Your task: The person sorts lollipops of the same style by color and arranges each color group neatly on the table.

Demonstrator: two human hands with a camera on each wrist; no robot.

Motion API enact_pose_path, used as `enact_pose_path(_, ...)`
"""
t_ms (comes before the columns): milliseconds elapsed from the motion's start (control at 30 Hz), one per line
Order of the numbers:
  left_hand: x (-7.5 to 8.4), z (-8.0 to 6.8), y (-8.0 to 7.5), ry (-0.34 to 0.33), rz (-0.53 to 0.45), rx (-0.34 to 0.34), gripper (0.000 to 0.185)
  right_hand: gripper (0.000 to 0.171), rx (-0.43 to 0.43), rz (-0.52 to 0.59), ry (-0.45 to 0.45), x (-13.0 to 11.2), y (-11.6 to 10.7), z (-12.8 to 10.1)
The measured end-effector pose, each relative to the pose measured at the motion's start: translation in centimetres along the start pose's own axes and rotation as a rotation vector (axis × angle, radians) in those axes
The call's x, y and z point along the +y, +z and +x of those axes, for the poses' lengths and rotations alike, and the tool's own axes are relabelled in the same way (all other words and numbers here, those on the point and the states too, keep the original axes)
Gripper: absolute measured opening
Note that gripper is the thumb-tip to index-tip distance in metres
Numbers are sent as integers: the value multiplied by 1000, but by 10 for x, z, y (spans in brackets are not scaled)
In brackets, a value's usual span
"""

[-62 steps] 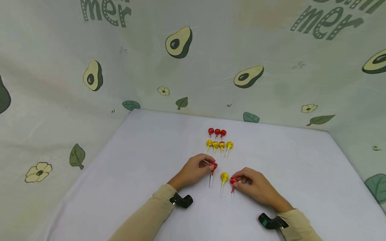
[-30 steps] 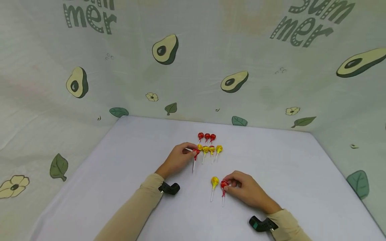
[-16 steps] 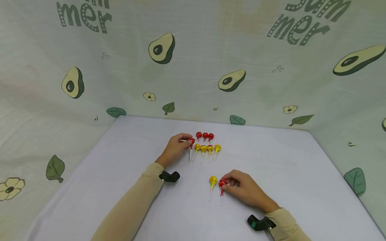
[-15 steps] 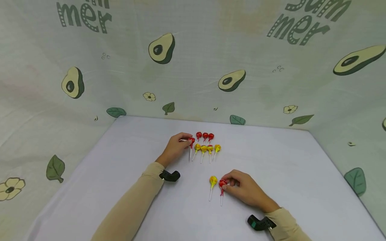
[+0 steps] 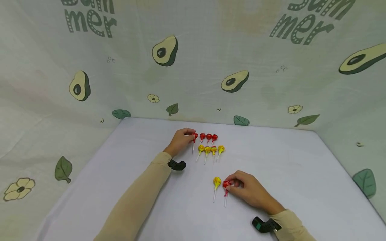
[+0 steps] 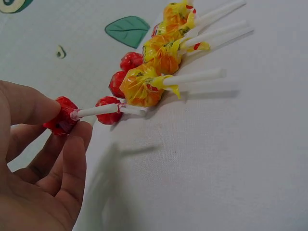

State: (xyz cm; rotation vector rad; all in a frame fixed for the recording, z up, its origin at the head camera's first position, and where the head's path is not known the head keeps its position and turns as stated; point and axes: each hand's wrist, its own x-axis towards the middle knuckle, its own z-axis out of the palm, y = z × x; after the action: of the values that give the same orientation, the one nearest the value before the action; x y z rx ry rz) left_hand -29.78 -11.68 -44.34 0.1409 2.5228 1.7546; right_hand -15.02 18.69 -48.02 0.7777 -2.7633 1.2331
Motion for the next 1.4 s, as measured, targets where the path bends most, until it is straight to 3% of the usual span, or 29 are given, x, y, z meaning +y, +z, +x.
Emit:
enact_pose_path(433,-3,23,8,-26,126,7,25,15,-8,5,6,-2,-2,-3)
enact_pose_path(867,-5,27,9,-43,269,3,23,15,1,21,-13,-4,1,-5)
enact_pose_path(1167,-11,29,11,-60,277,10,23,14,-17,18,16,-6,1,-4)
enact_pose_path(1400,-11,27,12,-41,286,22,26,14,2,12,-13,-4,0,-4)
